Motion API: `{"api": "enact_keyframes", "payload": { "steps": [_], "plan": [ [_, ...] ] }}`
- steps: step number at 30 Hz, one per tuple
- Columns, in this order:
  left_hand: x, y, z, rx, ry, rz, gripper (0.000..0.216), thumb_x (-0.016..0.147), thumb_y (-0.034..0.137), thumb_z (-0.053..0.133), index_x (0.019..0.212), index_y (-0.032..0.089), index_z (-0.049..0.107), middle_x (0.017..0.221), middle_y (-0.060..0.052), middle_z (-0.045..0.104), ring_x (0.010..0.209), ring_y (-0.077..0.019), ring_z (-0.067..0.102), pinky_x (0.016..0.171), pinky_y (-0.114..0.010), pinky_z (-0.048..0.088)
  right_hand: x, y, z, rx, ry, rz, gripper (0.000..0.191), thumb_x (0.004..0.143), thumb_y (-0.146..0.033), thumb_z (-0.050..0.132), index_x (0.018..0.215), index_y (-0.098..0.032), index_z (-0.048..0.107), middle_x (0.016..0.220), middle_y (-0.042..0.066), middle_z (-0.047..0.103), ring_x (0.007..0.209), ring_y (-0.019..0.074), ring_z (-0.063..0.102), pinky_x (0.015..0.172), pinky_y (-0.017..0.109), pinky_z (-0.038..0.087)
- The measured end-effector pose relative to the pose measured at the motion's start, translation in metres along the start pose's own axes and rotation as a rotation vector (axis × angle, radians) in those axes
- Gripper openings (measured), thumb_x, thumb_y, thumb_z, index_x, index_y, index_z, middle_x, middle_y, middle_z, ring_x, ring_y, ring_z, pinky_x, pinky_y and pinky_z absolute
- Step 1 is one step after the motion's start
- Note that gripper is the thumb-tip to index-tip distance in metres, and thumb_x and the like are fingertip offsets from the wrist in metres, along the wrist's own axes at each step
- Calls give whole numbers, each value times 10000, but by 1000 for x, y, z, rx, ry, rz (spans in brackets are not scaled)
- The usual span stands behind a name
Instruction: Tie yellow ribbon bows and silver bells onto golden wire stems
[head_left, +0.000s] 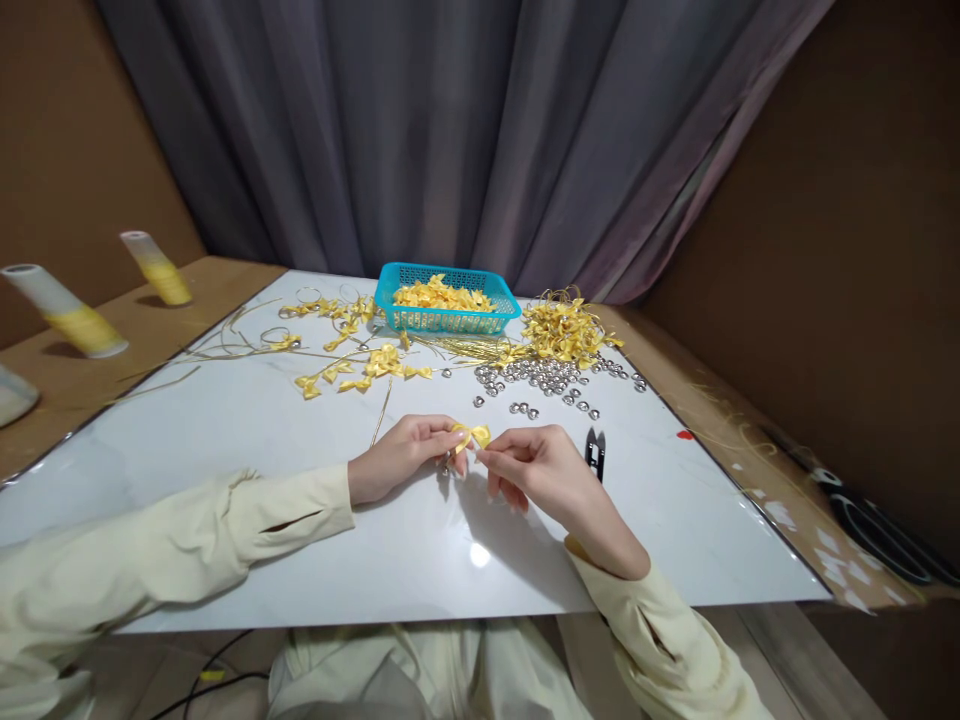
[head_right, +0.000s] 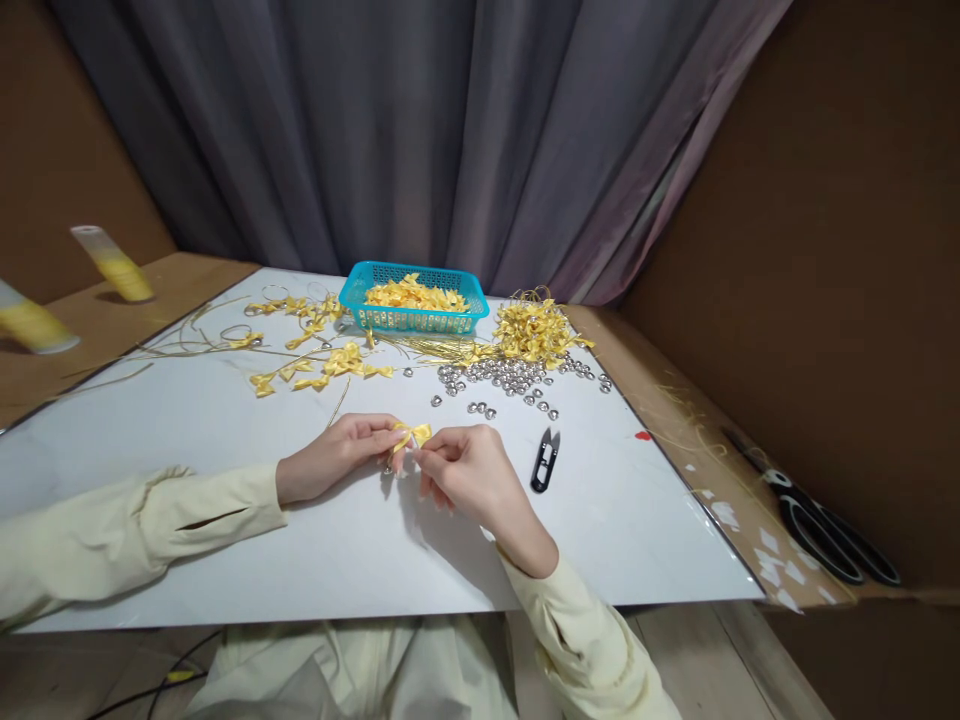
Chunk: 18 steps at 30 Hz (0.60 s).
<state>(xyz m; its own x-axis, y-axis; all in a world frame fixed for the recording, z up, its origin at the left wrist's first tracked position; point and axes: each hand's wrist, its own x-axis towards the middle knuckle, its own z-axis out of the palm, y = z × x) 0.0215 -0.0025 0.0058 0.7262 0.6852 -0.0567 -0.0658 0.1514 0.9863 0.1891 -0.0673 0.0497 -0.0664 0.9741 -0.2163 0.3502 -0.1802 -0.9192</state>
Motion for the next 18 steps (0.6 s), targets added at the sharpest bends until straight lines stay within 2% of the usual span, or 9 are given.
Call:
{"api": "enact_keyframes", "payload": {
  "steps": [12, 15, 18],
  "plan": [
    [1, -3, -1, 62, -22, 13, 269, 851, 351, 549, 711, 126, 597, 681, -30, 609, 640, -115, 499, 659, -254, 371, 1, -2, 0, -1, -14, 10, 182, 742, -191, 559, 577, -126, 599, 462, 0, 597, 311, 43, 380, 334, 172, 309],
    [0, -4, 0, 211, -21, 52, 295, 868, 372, 507, 713, 133, 585, 674, -29, 606, 626, -120, 502, 652, -259, 385, 0, -3, 0, 24, -38, 27, 206, 731, -182, 565, 530, -134, 566, 438, -4, 586, 297, 43, 375, 323, 171, 303],
    [-4, -3, 3, 472, 2, 131, 320, 900, 359, 436, 710, 147, 582, 658, -22, 606, 616, -124, 517, 652, -255, 396, 0, -1, 2, 25, -47, 45, 209, 730, -172, 555, 524, -138, 558, 427, -9, 577, 285, 46, 374, 309, 173, 305]
  ]
}}
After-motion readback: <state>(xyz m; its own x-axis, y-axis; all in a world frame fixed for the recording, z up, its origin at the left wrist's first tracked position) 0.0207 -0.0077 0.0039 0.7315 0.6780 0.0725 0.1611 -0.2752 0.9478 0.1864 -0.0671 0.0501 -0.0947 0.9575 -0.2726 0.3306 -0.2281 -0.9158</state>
